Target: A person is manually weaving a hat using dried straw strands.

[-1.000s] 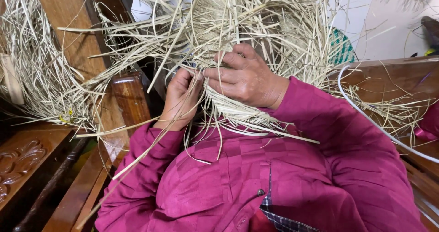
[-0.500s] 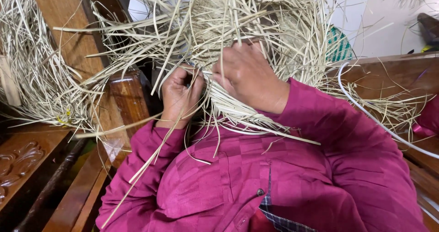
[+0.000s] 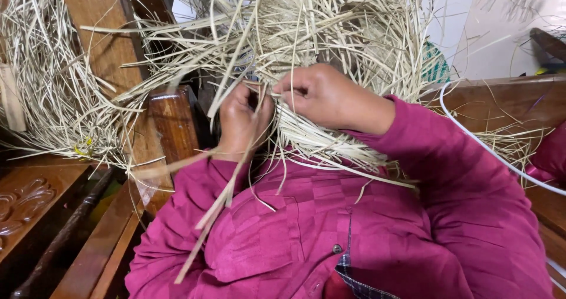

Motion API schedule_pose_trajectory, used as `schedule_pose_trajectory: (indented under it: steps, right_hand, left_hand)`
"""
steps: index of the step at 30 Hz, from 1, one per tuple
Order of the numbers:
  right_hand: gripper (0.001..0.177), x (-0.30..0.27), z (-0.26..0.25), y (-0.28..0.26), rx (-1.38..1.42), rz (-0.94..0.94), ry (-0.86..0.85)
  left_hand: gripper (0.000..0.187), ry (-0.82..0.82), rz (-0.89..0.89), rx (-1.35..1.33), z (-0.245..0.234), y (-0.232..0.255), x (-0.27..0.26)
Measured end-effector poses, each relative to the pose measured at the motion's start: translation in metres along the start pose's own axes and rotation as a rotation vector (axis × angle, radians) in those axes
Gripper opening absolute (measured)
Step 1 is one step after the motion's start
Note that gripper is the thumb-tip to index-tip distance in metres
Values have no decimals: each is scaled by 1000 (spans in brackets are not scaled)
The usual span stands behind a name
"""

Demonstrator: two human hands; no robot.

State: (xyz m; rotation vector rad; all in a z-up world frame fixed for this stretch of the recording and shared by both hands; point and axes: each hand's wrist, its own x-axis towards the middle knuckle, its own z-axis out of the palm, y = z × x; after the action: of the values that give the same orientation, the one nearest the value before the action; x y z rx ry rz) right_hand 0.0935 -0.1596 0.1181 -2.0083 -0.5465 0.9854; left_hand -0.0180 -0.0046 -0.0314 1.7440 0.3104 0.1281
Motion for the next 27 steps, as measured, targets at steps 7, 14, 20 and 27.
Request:
schedule_pose_trajectory:
  steps: [7,14,20,27]
  right_hand:
    - [19,20,-13,3,421,-322,-156]
    - [24,19,-6,51,-348,-518,84]
    - [31,15,1,52,-738,-567,175]
    - [6,22,18,72,-823,-593,280]
  left_hand:
    - [26,-78,190,242,-3,58,7]
    - [7,-81,-128,-214,-4,48,11]
    - [11,-65,-109,-254,4,13,5]
    - [9,-28,-224,-196,7,9,6]
